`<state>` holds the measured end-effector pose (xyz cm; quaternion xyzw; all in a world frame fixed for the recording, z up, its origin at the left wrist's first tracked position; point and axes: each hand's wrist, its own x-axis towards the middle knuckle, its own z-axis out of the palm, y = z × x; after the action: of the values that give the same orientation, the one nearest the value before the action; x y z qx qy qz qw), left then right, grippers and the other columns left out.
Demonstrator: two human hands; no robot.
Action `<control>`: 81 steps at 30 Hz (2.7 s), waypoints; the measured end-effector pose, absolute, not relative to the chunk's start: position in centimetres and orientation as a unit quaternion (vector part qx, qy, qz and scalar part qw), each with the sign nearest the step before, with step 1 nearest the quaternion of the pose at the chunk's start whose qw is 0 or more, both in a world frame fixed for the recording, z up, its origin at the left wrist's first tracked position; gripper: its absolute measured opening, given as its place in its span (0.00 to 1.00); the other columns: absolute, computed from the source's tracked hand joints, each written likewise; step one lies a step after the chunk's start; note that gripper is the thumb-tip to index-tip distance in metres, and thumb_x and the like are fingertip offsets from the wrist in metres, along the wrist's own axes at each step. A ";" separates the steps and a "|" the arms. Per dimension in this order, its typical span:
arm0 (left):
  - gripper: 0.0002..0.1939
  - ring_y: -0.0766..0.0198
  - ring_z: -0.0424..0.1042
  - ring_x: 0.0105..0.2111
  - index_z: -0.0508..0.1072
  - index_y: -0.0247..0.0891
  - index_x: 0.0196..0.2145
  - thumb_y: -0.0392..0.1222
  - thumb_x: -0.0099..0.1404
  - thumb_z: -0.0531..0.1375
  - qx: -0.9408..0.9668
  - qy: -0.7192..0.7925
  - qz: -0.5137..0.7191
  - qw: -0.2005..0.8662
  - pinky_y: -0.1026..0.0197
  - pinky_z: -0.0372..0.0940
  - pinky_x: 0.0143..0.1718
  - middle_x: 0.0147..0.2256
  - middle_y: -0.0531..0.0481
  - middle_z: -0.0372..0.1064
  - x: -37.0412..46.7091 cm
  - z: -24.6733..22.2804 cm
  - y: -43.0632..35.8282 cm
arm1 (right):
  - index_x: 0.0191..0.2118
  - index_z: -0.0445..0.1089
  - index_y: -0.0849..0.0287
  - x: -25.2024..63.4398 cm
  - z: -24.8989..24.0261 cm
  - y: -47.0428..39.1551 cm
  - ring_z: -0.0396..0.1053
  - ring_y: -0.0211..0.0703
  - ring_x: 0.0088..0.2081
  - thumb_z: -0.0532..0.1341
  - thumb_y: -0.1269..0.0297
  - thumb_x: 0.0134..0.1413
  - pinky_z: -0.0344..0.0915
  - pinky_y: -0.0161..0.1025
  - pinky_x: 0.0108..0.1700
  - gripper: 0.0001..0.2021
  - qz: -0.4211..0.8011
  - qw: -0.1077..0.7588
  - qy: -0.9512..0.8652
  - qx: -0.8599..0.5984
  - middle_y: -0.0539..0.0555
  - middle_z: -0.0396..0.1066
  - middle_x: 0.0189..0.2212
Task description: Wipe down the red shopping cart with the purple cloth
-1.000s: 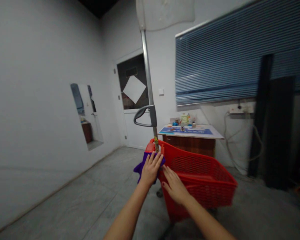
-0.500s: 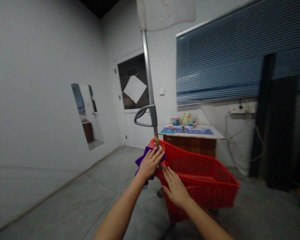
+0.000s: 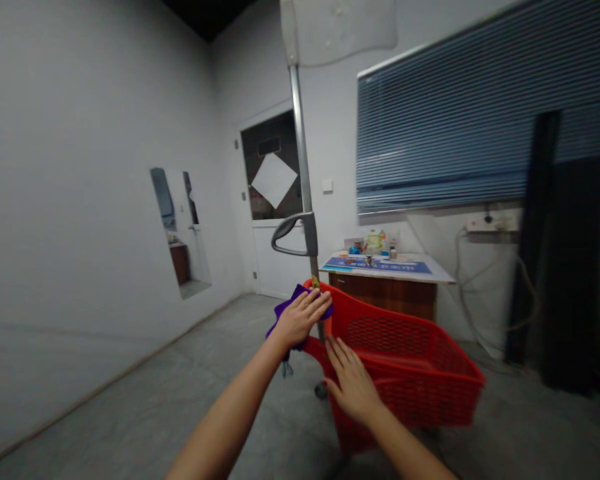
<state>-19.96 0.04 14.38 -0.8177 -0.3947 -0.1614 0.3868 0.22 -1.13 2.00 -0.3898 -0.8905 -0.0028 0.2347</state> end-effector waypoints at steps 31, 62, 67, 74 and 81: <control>0.27 0.58 0.42 0.67 0.50 0.38 0.67 0.35 0.71 0.47 -0.808 -0.386 -0.185 0.404 0.52 0.49 0.65 0.66 0.46 0.48 -20.7 16.4 0.8 | 0.70 0.33 0.57 -1.8 4.6 0.0 0.45 0.55 0.67 0.57 0.45 0.58 0.52 0.50 0.63 0.44 -0.071 0.262 -0.887 -0.372 0.58 0.33 0.69; 0.28 0.59 0.43 0.67 0.52 0.37 0.66 0.36 0.70 0.51 -0.806 -0.333 -0.125 0.473 0.53 0.49 0.65 0.67 0.47 0.48 -21.7 20.1 1.9 | 0.69 0.41 0.56 -0.9 9.0 3.5 0.43 0.47 0.68 0.58 0.52 0.61 0.45 0.48 0.67 0.37 -0.178 0.231 -0.940 -0.177 0.54 0.47 0.67; 0.29 0.59 0.42 0.67 0.51 0.36 0.66 0.36 0.69 0.51 -0.811 -0.330 -0.113 0.469 0.52 0.47 0.65 0.67 0.45 0.48 -21.4 20.8 2.0 | 0.69 0.43 0.57 -0.1 11.1 4.6 0.47 0.48 0.67 0.58 0.52 0.60 0.46 0.48 0.67 0.37 -0.174 0.194 -0.955 -0.139 0.55 0.49 0.66; 0.24 0.62 0.46 0.66 0.56 0.37 0.64 0.38 0.72 0.50 -0.840 -0.274 -0.068 0.464 0.55 0.46 0.65 0.65 0.48 0.52 -22.2 20.1 1.9 | 0.68 0.46 0.56 0.6 12.6 4.7 0.49 0.49 0.66 0.58 0.51 0.60 0.45 0.48 0.68 0.36 -0.151 0.160 -0.969 -0.112 0.56 0.52 0.65; 0.26 0.61 0.43 0.67 0.54 0.39 0.65 0.36 0.71 0.51 -0.825 -0.305 -0.089 0.467 0.55 0.46 0.65 0.66 0.49 0.49 -22.1 21.0 2.3 | 0.68 0.46 0.55 0.7 12.9 4.9 0.48 0.48 0.66 0.57 0.49 0.60 0.44 0.47 0.67 0.36 -0.132 0.163 -0.973 -0.101 0.56 0.53 0.65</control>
<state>-22.06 2.26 20.98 -0.8253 -0.3048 -0.0889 0.4670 0.70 4.91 12.87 -0.1006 -0.9726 -0.1319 0.1631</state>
